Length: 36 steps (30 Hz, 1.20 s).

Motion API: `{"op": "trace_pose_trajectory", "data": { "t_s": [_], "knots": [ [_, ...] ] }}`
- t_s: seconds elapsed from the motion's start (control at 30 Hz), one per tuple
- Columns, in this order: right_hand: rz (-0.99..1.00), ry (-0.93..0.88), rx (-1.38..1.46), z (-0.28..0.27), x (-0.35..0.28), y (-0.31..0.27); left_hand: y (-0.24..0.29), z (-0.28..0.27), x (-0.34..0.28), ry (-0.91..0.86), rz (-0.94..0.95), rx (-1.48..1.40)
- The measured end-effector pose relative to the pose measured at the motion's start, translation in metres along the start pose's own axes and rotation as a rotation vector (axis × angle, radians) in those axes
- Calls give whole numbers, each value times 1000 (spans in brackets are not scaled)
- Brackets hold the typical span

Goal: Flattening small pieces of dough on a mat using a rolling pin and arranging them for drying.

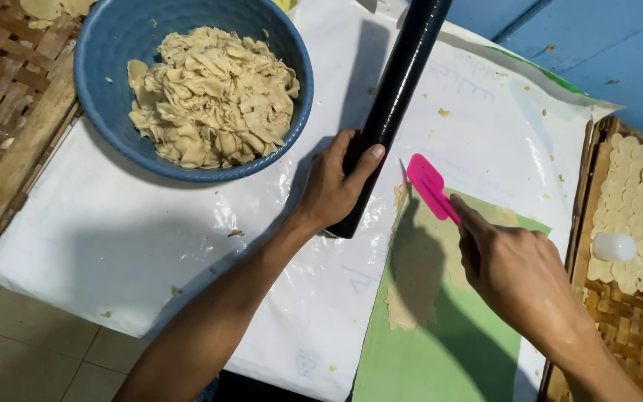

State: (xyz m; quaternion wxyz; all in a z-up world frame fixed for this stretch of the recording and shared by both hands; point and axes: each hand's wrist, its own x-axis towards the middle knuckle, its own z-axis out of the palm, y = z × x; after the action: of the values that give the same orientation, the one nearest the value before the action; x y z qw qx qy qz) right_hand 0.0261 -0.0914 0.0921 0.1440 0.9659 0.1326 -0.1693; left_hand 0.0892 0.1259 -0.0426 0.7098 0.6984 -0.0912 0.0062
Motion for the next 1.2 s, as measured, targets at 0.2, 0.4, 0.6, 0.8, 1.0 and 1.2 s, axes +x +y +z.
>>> {"op": "trace_pose_trajectory", "data": {
  "t_s": [0.2, 0.4, 0.6, 0.8, 1.0, 1.2],
  "knots": [
    [-37, 36, -113, 7, -4, -17, -1, 0, 0, -2, 28, 14],
    [-59, -42, -149, 17, -7, -37, 6, -2, -2, 6, 2, 43],
    [-39, -90, -47, 12, -13, -43, 6, -2, -3, 13, 24, 45],
    [-51, -115, -33, 14, -21, -49, 9, -2, -3, 5, 12, 48],
    [-40, -169, -45, 24, -31, -52, 5, -1, -3, 3, 13, 48],
    [-24, -195, -38, 26, -42, -57, 4, 0, -3, 18, 19, 57]
  ]
}}
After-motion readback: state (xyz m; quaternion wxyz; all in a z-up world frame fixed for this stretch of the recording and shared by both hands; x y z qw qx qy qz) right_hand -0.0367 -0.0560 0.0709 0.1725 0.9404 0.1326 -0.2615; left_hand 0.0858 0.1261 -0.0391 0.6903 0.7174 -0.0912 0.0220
